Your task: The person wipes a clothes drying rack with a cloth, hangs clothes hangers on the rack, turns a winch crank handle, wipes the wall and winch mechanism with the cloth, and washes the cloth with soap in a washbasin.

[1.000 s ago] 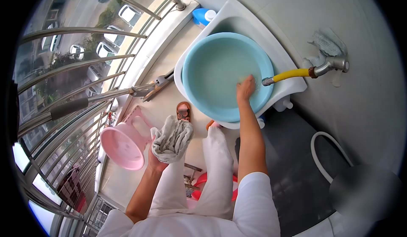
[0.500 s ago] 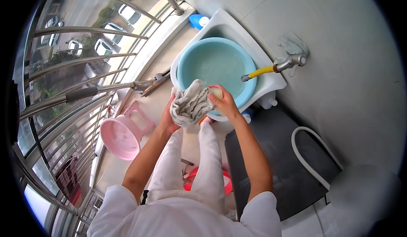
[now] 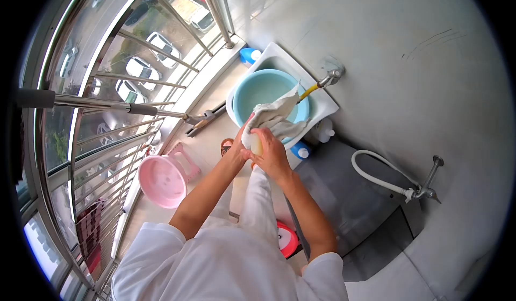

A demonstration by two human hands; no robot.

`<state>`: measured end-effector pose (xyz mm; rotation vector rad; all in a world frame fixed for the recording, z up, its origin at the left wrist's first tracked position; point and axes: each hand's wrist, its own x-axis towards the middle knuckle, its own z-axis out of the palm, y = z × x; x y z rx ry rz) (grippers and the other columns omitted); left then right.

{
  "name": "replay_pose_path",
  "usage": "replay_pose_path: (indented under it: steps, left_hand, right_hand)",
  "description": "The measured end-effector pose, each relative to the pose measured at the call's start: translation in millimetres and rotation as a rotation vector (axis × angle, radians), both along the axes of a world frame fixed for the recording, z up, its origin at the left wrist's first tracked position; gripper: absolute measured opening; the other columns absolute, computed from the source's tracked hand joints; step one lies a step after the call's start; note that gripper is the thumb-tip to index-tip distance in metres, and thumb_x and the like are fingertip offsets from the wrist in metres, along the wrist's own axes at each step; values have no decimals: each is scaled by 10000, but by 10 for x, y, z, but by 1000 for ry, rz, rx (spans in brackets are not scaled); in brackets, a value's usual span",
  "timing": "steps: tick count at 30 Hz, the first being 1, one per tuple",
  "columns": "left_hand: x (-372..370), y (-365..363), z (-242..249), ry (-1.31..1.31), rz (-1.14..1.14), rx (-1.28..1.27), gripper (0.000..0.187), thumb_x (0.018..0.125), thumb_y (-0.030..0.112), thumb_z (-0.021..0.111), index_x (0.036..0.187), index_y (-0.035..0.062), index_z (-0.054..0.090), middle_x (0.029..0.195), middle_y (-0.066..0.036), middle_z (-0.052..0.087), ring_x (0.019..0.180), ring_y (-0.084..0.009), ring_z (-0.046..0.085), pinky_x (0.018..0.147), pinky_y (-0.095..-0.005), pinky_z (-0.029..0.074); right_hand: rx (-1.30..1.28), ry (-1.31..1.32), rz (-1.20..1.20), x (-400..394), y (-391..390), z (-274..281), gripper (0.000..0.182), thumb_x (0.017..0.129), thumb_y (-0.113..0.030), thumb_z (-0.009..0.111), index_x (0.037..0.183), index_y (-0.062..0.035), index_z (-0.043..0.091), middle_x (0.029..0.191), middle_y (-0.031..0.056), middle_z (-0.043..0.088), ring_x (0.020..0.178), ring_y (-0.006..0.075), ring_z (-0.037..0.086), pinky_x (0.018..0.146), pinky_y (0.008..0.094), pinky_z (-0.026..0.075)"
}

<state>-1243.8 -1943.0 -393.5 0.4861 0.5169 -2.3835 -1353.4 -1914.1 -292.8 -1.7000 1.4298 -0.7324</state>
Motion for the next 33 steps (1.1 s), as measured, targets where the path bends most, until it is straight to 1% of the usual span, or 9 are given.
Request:
replay_pose_path:
  steps: [4, 9, 11, 15, 19, 22, 25, 28, 33]
  left_hand:
    - [-72, -54, 547, 7, 6, -181, 390, 981, 309, 442, 1307, 97, 465, 1265, -84, 534, 1146, -227, 536, 982, -371, 445]
    - [-131, 224, 929, -32, 114, -194, 437, 990, 328, 395, 1344, 73, 420, 1299, -81, 509, 1184, -223, 507, 1026, -383, 404]
    - [-58, 322, 1092, -124, 50, -189, 423, 985, 324, 395, 1313, 65, 460, 1273, -87, 544, 1146, -220, 532, 990, -356, 423]
    - [47, 322, 1416, 25, 151, -222, 479, 983, 388, 411, 1355, 86, 410, 1314, -76, 498, 1184, -216, 505, 1019, -334, 408]
    - [-46, 293, 1319, 84, 257, -134, 447, 970, 369, 463, 1307, 76, 440, 1244, -82, 533, 1138, -214, 525, 987, -342, 428]
    - [-35, 324, 1388, -164, 228, -132, 427, 947, 370, 516, 1245, 65, 492, 1170, -67, 572, 1067, -189, 560, 931, -335, 454]
    - [82, 303, 1586, -58, 314, -130, 392, 941, 398, 520, 1172, 81, 534, 1091, -49, 602, 1000, -182, 583, 894, -329, 471]
    - [244, 277, 1621, 101, 294, -142, 335, 947, 419, 500, 1062, 111, 561, 991, -25, 623, 935, -177, 600, 862, -321, 484]
    - [114, 301, 1885, -72, 294, -231, 330, 972, 374, 462, 1139, 102, 542, 1076, -37, 602, 984, -173, 585, 884, -327, 478]
  right_hand:
    - [-56, -55, -529, -263, 99, 446, 480, 873, -292, 628, 1242, -33, 461, 1139, 146, 564, 1036, 347, 559, 869, 437, 440]
    - [-356, 440, 42, -175, -143, 371, 546, 973, -377, 410, 1395, -37, 345, 1385, 220, 389, 1282, 363, 382, 1057, 429, 308]
    - [-60, 123, -273, -419, -197, 124, 527, 990, -371, 363, 1402, -44, 339, 1412, 202, 367, 1314, 347, 350, 1082, 452, 261]
    - [-302, 50, -142, -90, 94, 468, 554, 997, -412, 296, 1409, -43, 326, 1443, 188, 341, 1350, 356, 296, 1099, 466, 225]
    - [-385, 237, -35, 189, 163, 687, 620, 972, -476, 318, 1419, -47, 304, 1455, 182, 328, 1356, 351, 291, 1104, 470, 209]
    - [-28, -317, -253, 172, -1, 507, 541, 957, -322, 459, 1410, -61, 317, 1424, 142, 381, 1325, 282, 349, 1092, 391, 283]
    - [38, -395, -354, 220, -98, 551, 497, 945, -202, 499, 1403, -92, 338, 1403, 134, 410, 1262, 278, 434, 1049, 381, 355]
    - [-322, 257, 41, 507, 85, 1120, 467, 948, -193, 491, 1382, -76, 366, 1369, 164, 440, 1230, 298, 465, 1027, 371, 376]
    - [-299, 230, -123, 73, -311, 712, 411, 951, -174, 497, 1324, -27, 408, 1250, 204, 502, 1136, 343, 508, 951, 388, 416]
